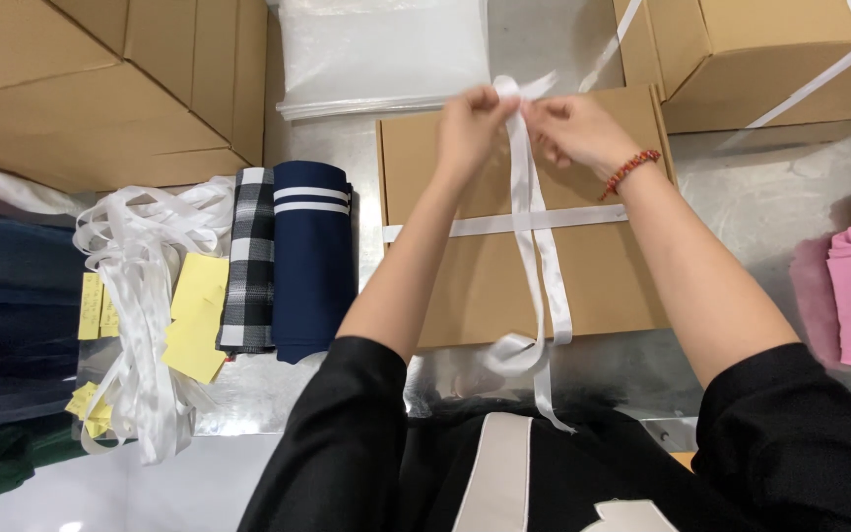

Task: The person places a plastic-wrapped item into a cardboard box and closes the lid. They then wrap a white ribbon around the box, tie it securely, and form a decorative bow on top.

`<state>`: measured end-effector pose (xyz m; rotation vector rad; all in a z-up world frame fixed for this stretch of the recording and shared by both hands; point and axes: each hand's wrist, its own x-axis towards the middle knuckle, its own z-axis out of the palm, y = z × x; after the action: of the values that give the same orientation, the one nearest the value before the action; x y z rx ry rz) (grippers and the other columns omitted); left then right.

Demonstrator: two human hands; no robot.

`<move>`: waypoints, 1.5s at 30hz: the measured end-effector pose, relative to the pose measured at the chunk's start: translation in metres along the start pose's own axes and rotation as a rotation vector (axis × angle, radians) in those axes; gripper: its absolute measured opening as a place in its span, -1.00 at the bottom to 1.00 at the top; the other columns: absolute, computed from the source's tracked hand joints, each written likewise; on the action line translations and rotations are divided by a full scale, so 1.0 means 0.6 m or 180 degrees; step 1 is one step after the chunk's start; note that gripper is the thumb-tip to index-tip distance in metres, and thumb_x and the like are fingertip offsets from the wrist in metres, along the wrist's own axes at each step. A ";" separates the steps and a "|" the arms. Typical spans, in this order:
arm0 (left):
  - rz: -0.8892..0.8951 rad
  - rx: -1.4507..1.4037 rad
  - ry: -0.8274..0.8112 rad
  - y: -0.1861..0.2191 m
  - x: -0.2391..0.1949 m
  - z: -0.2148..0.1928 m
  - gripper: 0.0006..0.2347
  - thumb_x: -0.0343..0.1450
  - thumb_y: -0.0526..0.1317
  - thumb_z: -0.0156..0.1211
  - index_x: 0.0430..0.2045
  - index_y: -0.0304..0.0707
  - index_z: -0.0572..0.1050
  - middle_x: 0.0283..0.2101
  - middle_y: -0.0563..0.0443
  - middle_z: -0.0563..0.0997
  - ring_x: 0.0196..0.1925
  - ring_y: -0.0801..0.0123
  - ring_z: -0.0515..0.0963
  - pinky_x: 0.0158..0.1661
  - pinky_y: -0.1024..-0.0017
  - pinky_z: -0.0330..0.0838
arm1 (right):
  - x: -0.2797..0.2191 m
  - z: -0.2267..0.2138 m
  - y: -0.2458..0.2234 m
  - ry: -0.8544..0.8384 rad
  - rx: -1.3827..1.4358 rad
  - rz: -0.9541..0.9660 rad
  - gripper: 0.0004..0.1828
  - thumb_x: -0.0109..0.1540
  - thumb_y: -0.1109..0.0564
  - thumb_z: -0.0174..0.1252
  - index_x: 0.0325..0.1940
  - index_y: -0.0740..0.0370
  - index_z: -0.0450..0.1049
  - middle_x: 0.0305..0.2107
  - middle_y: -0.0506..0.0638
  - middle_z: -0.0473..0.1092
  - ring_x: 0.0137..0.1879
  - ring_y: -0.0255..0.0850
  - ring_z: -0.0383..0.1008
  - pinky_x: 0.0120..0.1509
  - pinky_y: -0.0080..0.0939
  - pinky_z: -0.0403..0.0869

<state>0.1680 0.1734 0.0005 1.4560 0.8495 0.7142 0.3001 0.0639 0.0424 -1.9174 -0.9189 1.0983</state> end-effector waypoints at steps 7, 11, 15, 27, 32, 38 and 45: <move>0.0332 0.0392 0.0378 0.052 0.025 -0.014 -0.73 0.33 0.07 0.30 -0.65 0.05 0.40 -0.42 0.33 0.65 -0.42 0.53 0.35 -0.18 0.53 0.28 | 0.021 0.007 0.032 -0.0502 -0.0383 -0.0302 -0.58 0.33 -0.10 0.41 -0.54 0.07 0.52 -0.67 -0.25 0.10 -0.48 -0.40 -0.02 -0.34 -0.36 -0.02; -0.0235 0.0223 0.0071 0.030 -0.010 -0.011 -0.60 0.29 0.03 0.37 -0.07 -0.12 0.60 -0.15 0.08 0.63 -0.11 0.46 0.62 -0.22 0.40 0.53 | 0.071 0.004 0.004 0.0151 -0.0381 -0.0460 -0.45 0.42 -0.06 0.41 -0.61 -0.01 0.38 -0.68 -0.30 0.08 -0.48 -0.45 -0.07 -0.35 -0.38 -0.04; -0.0907 0.1349 -0.0577 -0.052 -0.029 -0.003 -0.64 0.28 0.18 0.38 -0.45 -0.06 0.46 -0.42 0.26 0.50 -0.35 0.46 0.50 -0.28 0.39 0.34 | 0.145 -0.008 0.003 0.0479 -0.0573 -0.0927 -0.75 0.40 -0.13 0.42 -0.32 -0.09 0.70 -0.63 -0.31 0.32 -0.46 -0.51 0.06 -0.33 -0.38 0.04; -0.0760 0.1264 -0.0354 -0.032 -0.030 0.015 -0.53 0.41 0.00 0.25 -0.83 0.01 0.10 -0.65 0.21 0.01 -0.49 0.45 0.01 -0.42 0.37 -0.07 | 0.130 -0.027 -0.033 0.0442 -0.0375 -0.0330 -0.58 0.51 -0.35 0.12 -0.17 -0.09 0.63 -0.53 -0.29 0.42 -0.47 -0.51 0.30 -0.39 -0.46 0.32; -0.0488 0.1114 -0.0145 0.009 -0.034 0.004 -0.62 0.42 0.05 0.17 -0.84 0.00 0.40 -0.78 0.17 0.46 -0.62 0.55 0.39 -0.40 0.48 0.27 | 0.060 -0.021 0.015 -0.0657 -0.0356 0.0086 -0.27 0.39 -0.49 -0.06 -0.19 0.22 0.57 -0.50 0.04 0.50 -0.44 -0.23 0.50 -0.31 -0.27 0.48; 0.0133 0.1085 -0.0025 0.083 -0.081 -0.001 -0.61 0.41 0.03 0.14 -0.86 -0.06 0.33 -0.80 0.16 0.48 -0.67 0.52 0.45 -0.36 0.50 0.32 | -0.009 -0.018 0.060 -0.1045 -0.0129 -0.0368 -0.57 0.47 -0.01 0.12 -0.40 0.27 0.58 -0.41 -0.03 0.55 -0.21 -0.35 0.46 0.04 -0.31 0.39; 0.0243 0.0727 -0.0091 0.089 -0.128 -0.017 -0.60 0.42 0.04 0.18 -0.82 -0.05 0.26 -0.73 0.19 0.59 -0.47 0.56 0.81 -0.34 0.62 0.29 | -0.122 0.020 0.038 0.0073 -0.0457 -0.0279 -0.73 0.27 0.02 0.33 0.02 0.10 0.68 -0.09 -0.12 0.64 0.02 -0.36 0.58 0.19 -0.31 0.49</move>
<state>0.1227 0.1155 0.0586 1.7062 0.8790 0.6676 0.2665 -0.0058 0.0460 -1.9806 -1.0841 0.9802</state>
